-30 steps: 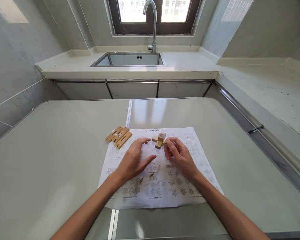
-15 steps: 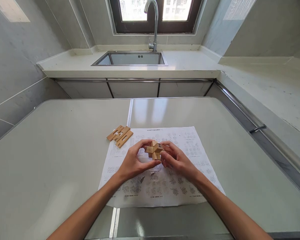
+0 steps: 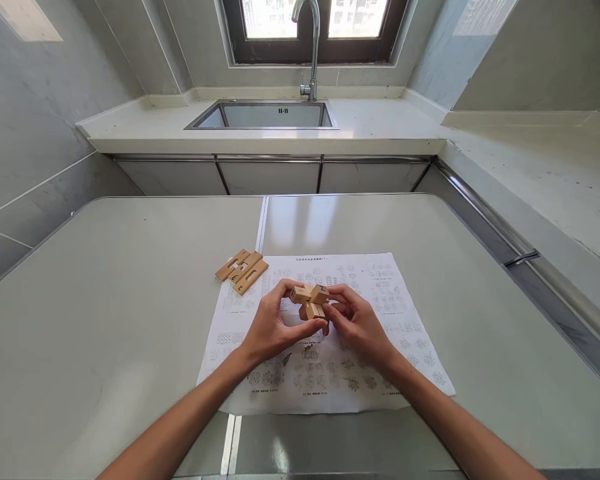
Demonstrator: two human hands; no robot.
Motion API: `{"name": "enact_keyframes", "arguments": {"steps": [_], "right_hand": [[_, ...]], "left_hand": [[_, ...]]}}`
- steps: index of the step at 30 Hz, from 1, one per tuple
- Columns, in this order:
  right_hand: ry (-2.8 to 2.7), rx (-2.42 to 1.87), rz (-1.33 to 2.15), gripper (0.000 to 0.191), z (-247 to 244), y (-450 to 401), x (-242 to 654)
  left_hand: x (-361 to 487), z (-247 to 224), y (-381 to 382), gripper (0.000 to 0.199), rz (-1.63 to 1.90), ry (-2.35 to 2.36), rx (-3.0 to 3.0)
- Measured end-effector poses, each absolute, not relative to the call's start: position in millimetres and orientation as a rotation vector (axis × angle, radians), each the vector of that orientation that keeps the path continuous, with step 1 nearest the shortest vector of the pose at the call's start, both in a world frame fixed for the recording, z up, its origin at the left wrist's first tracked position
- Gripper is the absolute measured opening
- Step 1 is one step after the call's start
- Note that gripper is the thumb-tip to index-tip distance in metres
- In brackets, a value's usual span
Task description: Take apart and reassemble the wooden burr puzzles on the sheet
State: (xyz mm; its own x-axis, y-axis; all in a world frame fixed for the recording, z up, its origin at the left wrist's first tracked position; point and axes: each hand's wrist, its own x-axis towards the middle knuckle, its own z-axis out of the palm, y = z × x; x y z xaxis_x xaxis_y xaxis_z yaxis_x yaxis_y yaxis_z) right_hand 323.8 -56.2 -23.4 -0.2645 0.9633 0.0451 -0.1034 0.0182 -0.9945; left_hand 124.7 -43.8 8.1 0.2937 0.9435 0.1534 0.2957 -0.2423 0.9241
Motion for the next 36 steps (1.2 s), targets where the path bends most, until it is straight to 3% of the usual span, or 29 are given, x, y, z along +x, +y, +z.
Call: {"name": "enact_keyframes", "arguments": {"steps": [20, 24, 30, 36], "right_hand": [[-1.059, -0.678, 1.971, 0.060, -16, -51, 333], [-1.024, -0.693, 1.996, 0.053, -18, -50, 333], [-1.068, -0.763, 1.895, 0.042, -19, -48, 337], [-1.388, -1.002, 1.425, 0.050, -14, -50, 338]], "left_hand": [[124, 6, -45, 0.054, 0.970, 1.059, 1.777], [124, 7, -45, 0.059, 0.999, 1.019, 1.872], [118, 5, -42, 0.060, 1.111, 1.054, 1.840], [116, 8, -39, 0.055, 1.154, 1.158, 1.660]]}}
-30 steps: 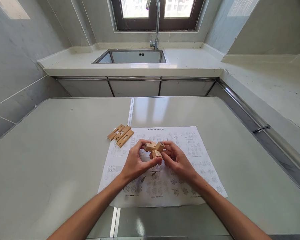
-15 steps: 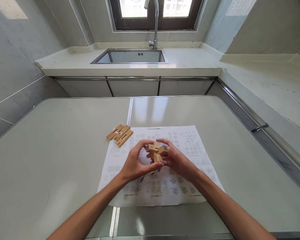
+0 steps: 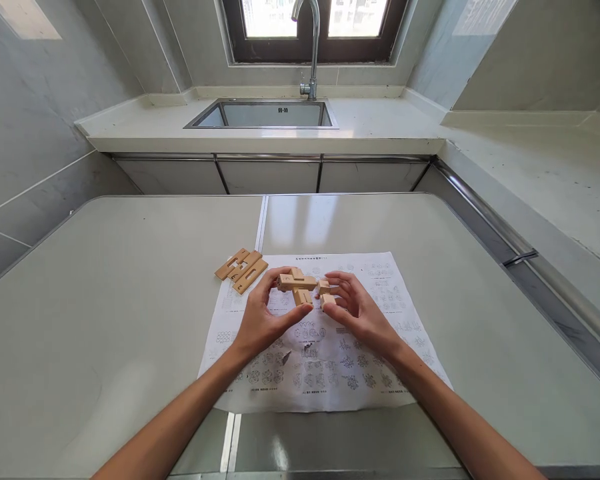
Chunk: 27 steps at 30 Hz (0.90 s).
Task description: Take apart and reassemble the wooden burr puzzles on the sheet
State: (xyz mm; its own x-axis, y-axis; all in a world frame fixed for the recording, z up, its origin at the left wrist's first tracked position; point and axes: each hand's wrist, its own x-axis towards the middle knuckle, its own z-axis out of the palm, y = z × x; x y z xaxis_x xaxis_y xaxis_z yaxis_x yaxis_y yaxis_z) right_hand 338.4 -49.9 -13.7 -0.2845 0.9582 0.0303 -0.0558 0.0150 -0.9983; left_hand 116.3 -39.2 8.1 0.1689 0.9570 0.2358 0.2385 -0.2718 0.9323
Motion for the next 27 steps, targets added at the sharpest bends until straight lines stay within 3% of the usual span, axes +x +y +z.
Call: {"name": "enact_keyframes", "arguments": {"steps": [4, 10, 27], "right_hand": [[-1.611, -1.155, 1.056, 0.060, -20, -51, 337], [-1.884, -1.253, 0.682, 0.057, -30, -51, 336], [-1.983, -1.167, 0.597, 0.055, -30, -48, 337]], "left_hand": [[118, 9, -39, 0.054, 1.137, 1.185, 1.656], [119, 7, -41, 0.056, 1.072, 1.179, 1.682], [118, 4, -40, 0.059, 1.000, 1.149, 1.750]]}}
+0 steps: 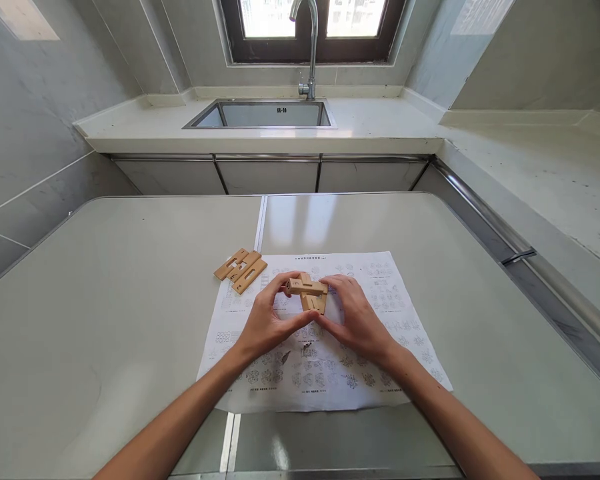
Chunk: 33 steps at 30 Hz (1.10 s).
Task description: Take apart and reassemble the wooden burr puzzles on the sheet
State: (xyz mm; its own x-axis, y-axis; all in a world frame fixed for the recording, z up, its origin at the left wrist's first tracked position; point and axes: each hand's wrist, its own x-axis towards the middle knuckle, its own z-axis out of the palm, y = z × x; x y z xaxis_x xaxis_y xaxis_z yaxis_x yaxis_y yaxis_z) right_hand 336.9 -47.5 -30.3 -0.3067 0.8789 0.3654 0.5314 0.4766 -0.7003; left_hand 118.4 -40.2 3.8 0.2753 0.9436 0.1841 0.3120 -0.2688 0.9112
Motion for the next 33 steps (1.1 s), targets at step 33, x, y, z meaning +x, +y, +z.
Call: {"name": "enact_keyframes", "arguments": {"steps": [33], "right_hand": [[-1.219, -1.408, 0.894, 0.030, -12, -44, 345]], "left_hand": [[108, -4, -27, 0.064, 0.825, 1.225, 2.110]]}}
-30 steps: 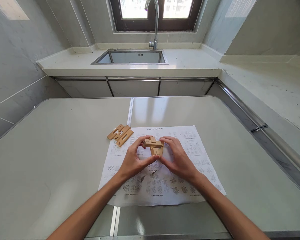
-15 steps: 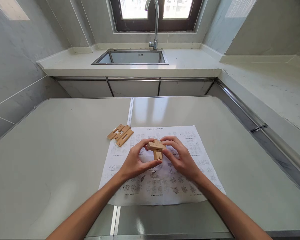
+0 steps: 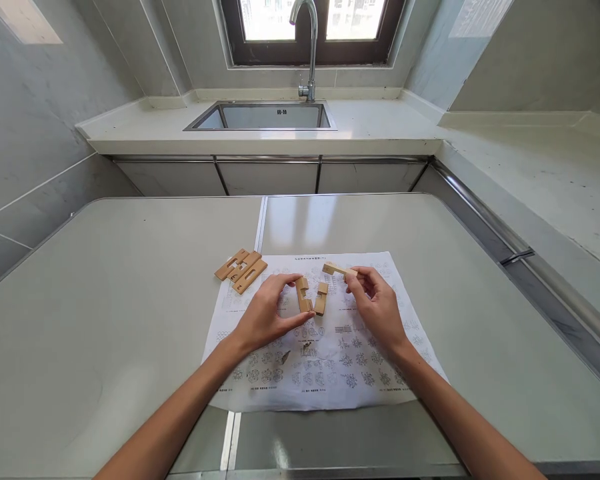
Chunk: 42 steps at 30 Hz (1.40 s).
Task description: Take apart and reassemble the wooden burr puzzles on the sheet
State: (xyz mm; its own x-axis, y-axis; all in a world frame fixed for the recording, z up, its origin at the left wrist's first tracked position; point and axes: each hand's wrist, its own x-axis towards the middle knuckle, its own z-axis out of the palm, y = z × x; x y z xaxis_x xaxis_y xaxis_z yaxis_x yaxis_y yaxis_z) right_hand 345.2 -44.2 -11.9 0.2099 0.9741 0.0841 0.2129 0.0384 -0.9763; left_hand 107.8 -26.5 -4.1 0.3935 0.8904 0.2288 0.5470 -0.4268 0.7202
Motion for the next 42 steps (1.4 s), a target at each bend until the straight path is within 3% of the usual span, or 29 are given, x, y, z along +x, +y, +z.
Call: {"name": "enact_keyframes", "arguments": {"steps": [11, 21, 42], "right_hand": [[-1.392, -1.592, 0.523, 0.023, -15, -43, 348], [-1.485, -1.642, 0.580, 0.046, -19, -40, 352], [-1.738, -1.844, 0.436, 0.037, -25, -36, 337]], "left_hand": [[108, -9, -23, 0.061, 0.807, 1.176, 2.204], [104, -9, -21, 0.064, 0.710, 1.129, 2.228], [101, -14, -16, 0.065, 0.678, 1.143, 2.344]]}}
